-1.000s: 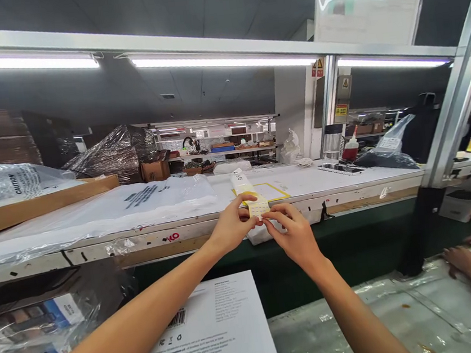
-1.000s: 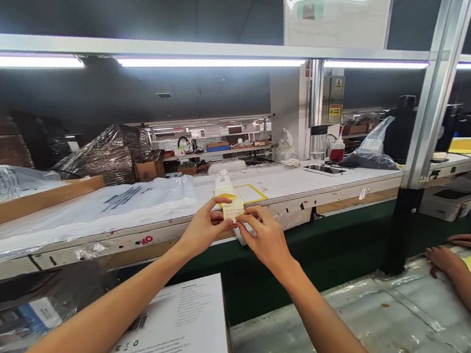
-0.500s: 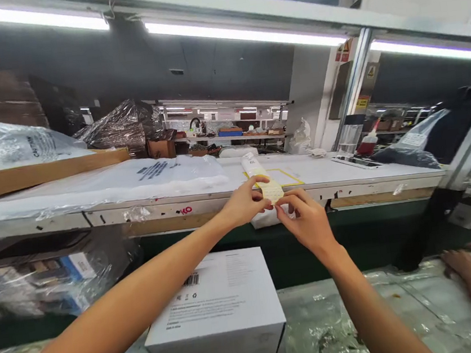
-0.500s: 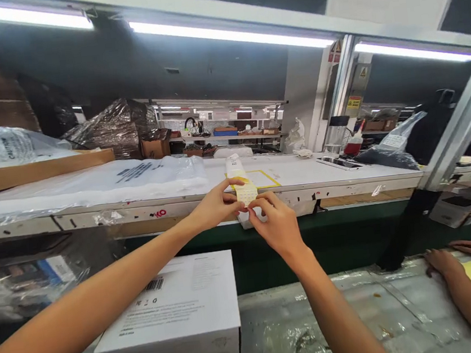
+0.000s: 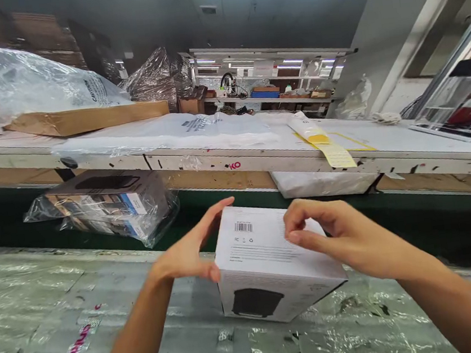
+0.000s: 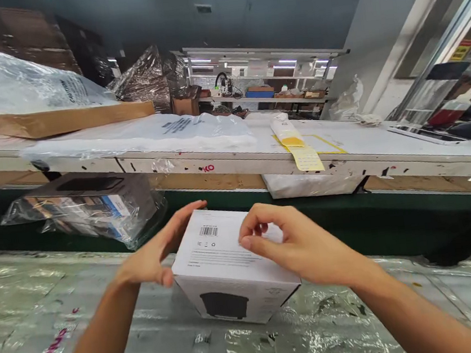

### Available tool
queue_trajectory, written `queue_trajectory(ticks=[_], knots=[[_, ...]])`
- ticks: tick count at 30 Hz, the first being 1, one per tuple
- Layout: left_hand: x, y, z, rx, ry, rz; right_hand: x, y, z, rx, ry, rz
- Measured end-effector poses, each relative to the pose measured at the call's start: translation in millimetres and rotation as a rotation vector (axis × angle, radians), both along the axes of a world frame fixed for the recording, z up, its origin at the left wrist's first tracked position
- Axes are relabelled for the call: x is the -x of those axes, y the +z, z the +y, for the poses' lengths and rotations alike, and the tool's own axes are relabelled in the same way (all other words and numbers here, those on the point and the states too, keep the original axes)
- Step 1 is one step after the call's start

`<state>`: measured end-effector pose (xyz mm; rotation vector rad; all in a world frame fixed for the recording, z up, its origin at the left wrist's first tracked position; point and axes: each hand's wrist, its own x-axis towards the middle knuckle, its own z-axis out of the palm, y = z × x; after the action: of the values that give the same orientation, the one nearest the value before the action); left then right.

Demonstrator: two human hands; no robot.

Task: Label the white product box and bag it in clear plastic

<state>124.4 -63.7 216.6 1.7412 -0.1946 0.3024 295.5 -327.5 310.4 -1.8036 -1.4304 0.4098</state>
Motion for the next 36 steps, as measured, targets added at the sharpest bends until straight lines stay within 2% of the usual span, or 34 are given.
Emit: queue_trajectory(ticks=[1, 3, 6, 19, 31, 36], knots=[[2, -14.8, -2, 0.023, -0.004, 0.005, 5, -1.3, 8, 0.056, 0.014, -0.028], [3, -34.8, -11, 0.030, 0.040, -0.033, 13, -4.4, 22, 0.136, 0.028, -0.095], [2, -46.1, -23, 0.001, 0.132, -0.097, 20, -7.3, 31, 0.186, 0.013, -0.184], [0, -57.3, -32, 0.108, 0.184, -0.133, 32, -4.6, 38, 0.210, -0.086, -0.289], [-2, -62.6, -30, 0.104, 0.151, -0.172, 28, 0.5, 45, 0.253, -0.034, -0.342], [-4, -68.5, -32, 0.121, 0.148, -0.200, 25, 5.4, 49, 0.329, -0.057, -0.400]])
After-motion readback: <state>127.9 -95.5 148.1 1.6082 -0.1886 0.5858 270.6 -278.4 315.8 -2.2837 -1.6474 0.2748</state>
